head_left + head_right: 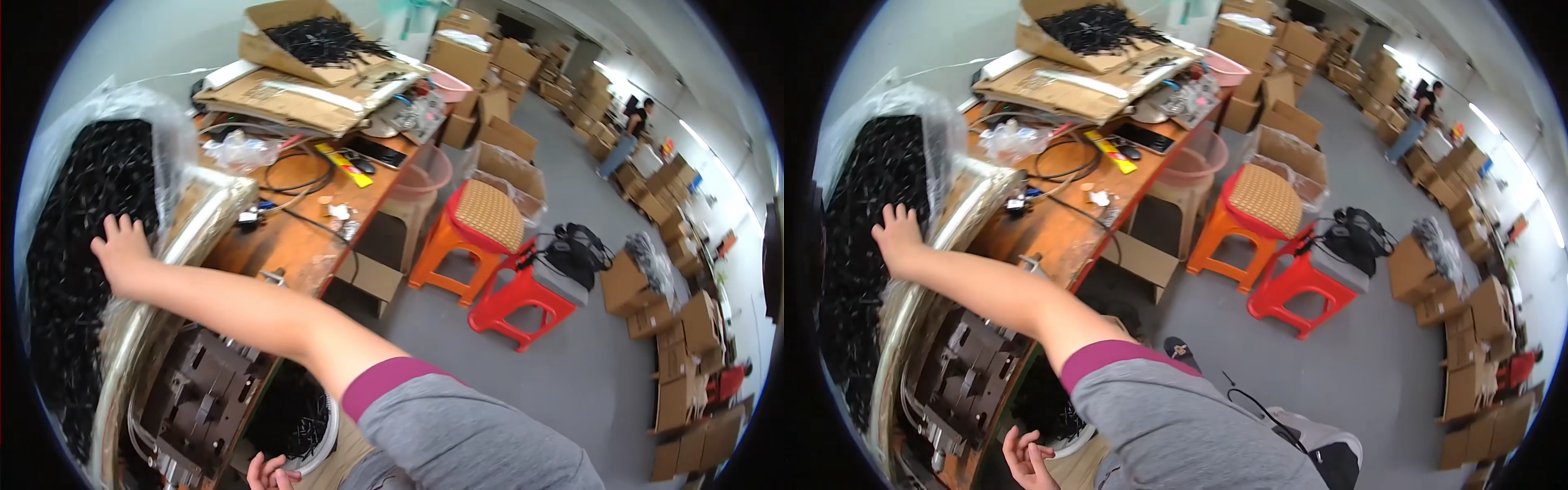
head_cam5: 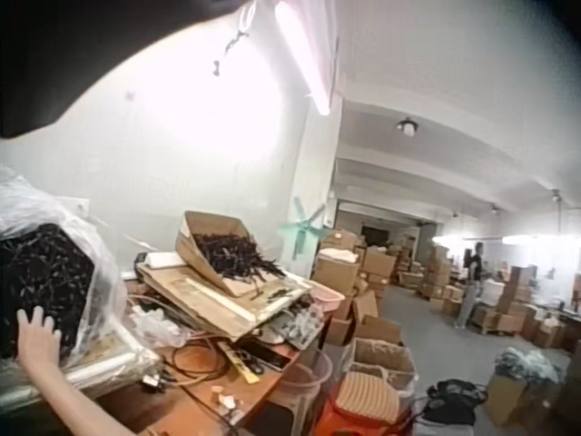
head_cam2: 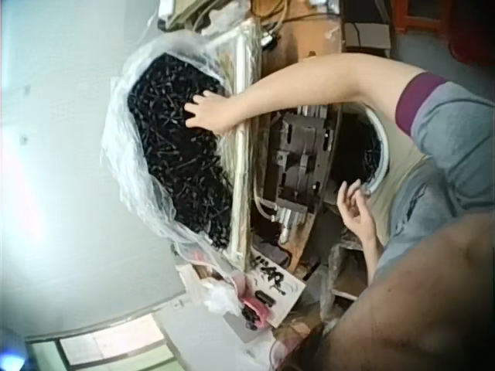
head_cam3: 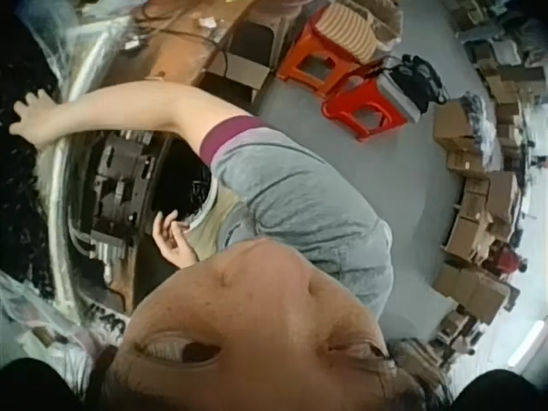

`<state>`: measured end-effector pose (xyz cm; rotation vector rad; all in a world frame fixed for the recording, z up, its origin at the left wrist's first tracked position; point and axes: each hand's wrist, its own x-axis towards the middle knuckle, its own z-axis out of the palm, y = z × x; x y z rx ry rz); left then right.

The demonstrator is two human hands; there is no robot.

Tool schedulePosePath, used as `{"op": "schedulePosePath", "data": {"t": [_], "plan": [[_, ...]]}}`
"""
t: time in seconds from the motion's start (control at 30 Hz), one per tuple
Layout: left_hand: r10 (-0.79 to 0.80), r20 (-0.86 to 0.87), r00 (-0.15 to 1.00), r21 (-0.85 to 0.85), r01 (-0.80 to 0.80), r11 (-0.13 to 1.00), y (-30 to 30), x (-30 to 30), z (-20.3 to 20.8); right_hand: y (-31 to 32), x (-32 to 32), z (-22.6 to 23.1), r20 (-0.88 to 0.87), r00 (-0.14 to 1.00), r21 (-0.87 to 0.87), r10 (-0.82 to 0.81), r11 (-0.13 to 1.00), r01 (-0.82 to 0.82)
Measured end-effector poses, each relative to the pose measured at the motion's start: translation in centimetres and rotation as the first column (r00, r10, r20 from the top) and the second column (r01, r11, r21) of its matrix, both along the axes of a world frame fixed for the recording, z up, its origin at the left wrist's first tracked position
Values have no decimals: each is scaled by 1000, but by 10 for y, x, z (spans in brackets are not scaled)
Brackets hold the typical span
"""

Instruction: Assembling small black plastic components using a pneumatic press machine at a workbench.

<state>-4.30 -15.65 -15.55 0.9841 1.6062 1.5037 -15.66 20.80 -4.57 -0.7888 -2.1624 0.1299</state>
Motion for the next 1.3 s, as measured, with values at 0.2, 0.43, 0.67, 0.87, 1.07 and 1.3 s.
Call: {"op": "schedulePosePath", "data": {"t": [0.2,0.43,0.67,0.87,1.07,1.3], "plan": [[-25,-38,999,-55,23,998,4,-1,4,14,-56,-30,-9,999,86,-50,995,51],[-11,-35,999,-58,9,998,9,2,9,14,-62,-26,112,992,-73,-60,995,69],[-17,-41,999,-74,14,997,7,2,2,1,-51,-23,207,976,14,-70,998,69],[-14,-70,997,-94,7,996,7,4,6,-4,-56,-28,222,972,16,-70,998,68],[-44,-56,997,-66,40,997,8,3,-2,-14,-59,-27,273,961,12,-38,999,36],[-31,-79,996,-69,26,997,6,2,0,-23,-29,3,378,924,-48,57,998,-42]]}}
